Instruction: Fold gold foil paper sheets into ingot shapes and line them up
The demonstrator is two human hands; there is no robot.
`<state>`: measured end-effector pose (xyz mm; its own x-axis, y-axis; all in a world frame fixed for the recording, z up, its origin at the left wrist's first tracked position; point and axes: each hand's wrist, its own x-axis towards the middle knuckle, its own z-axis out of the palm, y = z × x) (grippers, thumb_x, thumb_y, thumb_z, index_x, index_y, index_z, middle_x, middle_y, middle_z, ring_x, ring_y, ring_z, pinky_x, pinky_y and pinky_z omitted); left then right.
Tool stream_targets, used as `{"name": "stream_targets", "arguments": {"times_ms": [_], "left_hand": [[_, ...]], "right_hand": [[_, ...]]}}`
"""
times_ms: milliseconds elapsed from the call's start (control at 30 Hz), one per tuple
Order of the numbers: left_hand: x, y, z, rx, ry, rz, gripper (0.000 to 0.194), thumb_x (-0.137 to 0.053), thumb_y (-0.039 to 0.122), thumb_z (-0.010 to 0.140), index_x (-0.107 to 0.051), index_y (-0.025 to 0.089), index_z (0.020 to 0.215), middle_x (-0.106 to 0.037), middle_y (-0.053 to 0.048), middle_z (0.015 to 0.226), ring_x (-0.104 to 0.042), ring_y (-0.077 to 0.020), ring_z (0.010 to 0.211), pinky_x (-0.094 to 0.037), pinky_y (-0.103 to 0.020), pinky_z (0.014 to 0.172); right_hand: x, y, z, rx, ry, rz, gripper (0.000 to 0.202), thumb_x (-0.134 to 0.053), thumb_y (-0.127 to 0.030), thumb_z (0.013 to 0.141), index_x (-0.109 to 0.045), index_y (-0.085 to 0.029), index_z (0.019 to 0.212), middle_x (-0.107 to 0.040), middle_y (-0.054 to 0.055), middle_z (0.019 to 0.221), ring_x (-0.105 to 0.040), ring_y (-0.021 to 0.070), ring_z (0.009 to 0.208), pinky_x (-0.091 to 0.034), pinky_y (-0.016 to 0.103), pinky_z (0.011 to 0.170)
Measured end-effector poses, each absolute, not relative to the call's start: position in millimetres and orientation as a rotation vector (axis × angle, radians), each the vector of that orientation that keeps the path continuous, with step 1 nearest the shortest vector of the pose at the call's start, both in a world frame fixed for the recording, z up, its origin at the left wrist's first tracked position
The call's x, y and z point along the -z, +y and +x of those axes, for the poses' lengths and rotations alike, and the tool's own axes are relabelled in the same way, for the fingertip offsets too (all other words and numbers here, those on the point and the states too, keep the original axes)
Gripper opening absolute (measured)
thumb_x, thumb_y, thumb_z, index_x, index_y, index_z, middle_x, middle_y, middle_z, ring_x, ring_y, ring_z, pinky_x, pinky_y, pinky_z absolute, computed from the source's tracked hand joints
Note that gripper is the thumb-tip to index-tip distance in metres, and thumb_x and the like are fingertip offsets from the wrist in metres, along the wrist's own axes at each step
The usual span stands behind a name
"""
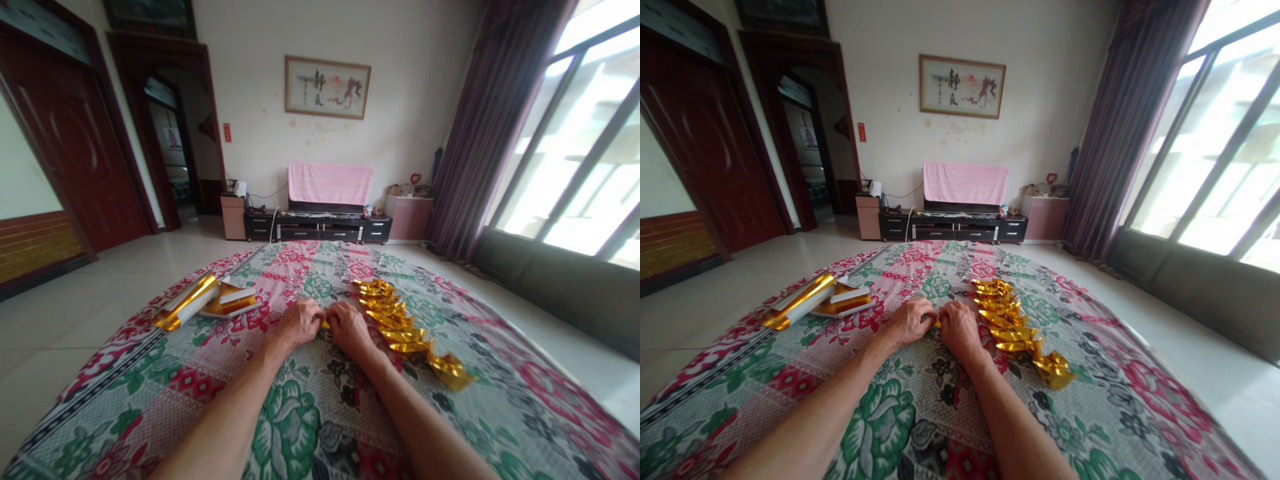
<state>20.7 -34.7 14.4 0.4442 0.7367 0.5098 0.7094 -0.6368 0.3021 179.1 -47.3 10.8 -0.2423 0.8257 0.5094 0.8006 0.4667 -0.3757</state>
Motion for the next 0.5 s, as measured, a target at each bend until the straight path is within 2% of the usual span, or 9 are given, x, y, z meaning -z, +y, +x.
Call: {"name": "stream_targets", "arguments": {"times_ms": [200,500], "left_hand": [[-16.3,-35.0,15.9,-0.894,1.154,2.679,0.018,-0.052,0.015,0.074,-0.069,0.020,0.076,-0.065,-0.004,0.087,-0.058,-0.0158,0.085,-0.046,-0.027,0.082],[-19.1,-37.6,12.9,-0.824,1.134,2.782,0.022,-0.046,0.016,0.082,-0.067,0.020,0.081,-0.064,-0.004,0.087,-0.057,-0.0148,0.087,-0.043,-0.026,0.083]], "right_hand": [[-10.0,-46.0,180.1,-0.052,-2.069,-1.317,0.017,-0.047,-0.013,0.079,-0.063,-0.019,0.077,-0.063,0.005,0.086,-0.056,0.0158,0.083,-0.038,0.024,0.078],[-14.0,-48.0,180.0,-0.032,-2.052,-1.335,0.018,-0.045,-0.014,0.079,-0.062,-0.018,0.083,-0.063,0.005,0.083,-0.056,0.0160,0.081,-0.038,0.025,0.076]]}}
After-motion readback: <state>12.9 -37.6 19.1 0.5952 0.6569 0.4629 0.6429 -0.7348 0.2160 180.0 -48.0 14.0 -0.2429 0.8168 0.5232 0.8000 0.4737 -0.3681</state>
